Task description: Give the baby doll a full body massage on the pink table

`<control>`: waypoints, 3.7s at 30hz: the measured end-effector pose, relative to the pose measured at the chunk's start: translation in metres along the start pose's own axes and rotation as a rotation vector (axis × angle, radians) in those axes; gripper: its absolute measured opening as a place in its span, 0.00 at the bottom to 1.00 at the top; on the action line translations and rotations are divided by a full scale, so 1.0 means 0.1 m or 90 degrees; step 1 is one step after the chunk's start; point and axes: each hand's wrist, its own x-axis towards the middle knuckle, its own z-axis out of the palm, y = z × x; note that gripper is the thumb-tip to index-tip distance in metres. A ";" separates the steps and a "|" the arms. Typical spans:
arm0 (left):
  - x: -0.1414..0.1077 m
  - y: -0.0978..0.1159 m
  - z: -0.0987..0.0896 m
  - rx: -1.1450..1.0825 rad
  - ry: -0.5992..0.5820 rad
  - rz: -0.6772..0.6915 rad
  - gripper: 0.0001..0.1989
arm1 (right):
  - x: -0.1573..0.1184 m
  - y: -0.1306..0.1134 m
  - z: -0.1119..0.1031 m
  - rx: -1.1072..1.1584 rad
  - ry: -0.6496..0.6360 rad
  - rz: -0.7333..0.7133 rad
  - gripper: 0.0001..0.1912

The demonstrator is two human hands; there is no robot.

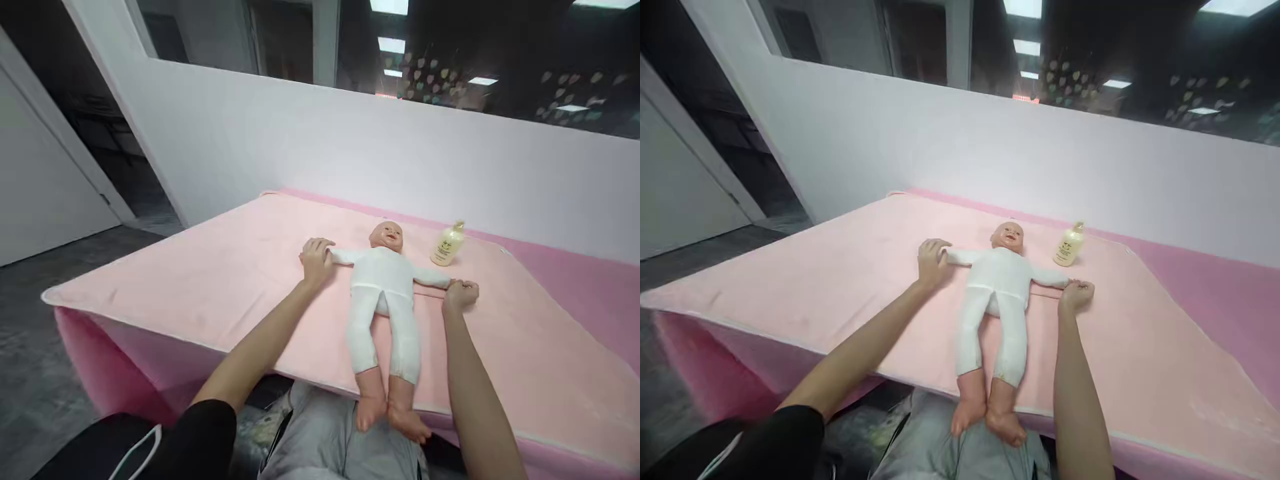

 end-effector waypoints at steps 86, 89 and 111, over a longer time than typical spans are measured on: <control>-1.59 1.78 -1.32 -0.102 -0.039 -0.071 0.08 | -0.28 -0.32 0.11 0.319 -0.493 0.404 0.14; -1.33 1.65 -1.41 -0.128 0.002 -0.104 0.05 | -0.37 -0.36 0.14 0.307 -0.479 0.376 0.13; -0.55 1.40 -1.29 -0.120 -0.211 -0.066 0.20 | -0.71 -0.44 0.10 -0.052 -0.415 -0.111 0.15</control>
